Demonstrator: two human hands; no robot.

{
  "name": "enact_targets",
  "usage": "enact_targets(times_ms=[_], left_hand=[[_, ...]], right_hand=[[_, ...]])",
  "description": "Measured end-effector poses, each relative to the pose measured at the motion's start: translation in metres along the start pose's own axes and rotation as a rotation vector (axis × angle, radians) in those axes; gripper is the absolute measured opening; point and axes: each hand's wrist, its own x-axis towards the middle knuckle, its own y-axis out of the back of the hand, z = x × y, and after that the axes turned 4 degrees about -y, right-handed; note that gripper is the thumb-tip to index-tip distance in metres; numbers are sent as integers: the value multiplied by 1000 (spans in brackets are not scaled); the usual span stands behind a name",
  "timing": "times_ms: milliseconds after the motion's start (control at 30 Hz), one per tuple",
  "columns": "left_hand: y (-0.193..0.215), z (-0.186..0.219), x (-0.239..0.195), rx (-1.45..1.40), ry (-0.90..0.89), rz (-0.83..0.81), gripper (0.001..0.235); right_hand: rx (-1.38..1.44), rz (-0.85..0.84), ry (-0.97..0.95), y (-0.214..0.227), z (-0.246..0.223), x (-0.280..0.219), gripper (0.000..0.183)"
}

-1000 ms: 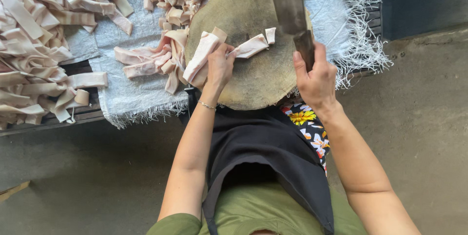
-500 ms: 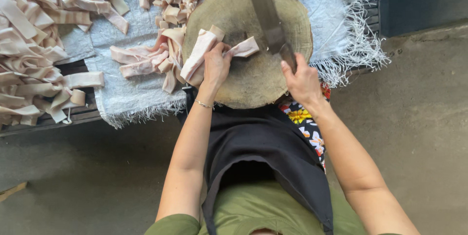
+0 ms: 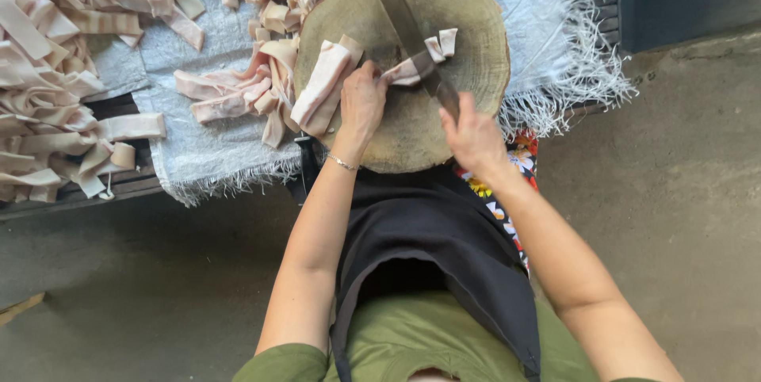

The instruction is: The person repeatedly cuts strips of pale meat into small cubes using a large cleaver on a round wooden cutting board. The cut pieces are pushed aside to form a growing pile while more strips are taken from a nearby stack.

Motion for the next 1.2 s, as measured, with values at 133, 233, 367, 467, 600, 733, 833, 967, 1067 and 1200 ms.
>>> enact_targets(times_ms=[133,233,367,467,600,733,833,967,1067,1200], left_hand=[[-10,0,4,-141,189,-75,20],[-21,-3,3,-130,110,11,17],[-24,-9,0,-173,104,-25,16],[-25,-12,0,-133,47,16,17],[-22,-7,-6,-48,75,8,16],[-20,0,-5,-134,91,-43,15],[-22,2,-8,-150,18,-19,20],[-14,-7,-25,-255,47,-83,34],[-1,-19,-21,-173,25,-11,33],[13,-32,-24,-162,69,64,28]], right_hand=[[121,49,30,31,-17,0,36],[168,130,77,66,-45,0,34],[229,241,148,75,-59,-15,34],[133,176,130,30,-44,-17,37],[-98,-3,27,-10,-12,-11,40],[79,-5,18,18,-17,-1,38],[184,37,-34,52,-46,2,37],[225,179,118,75,-67,-15,31],[269,179,141,61,-67,-24,33],[54,104,170,-6,-55,-28,41]])
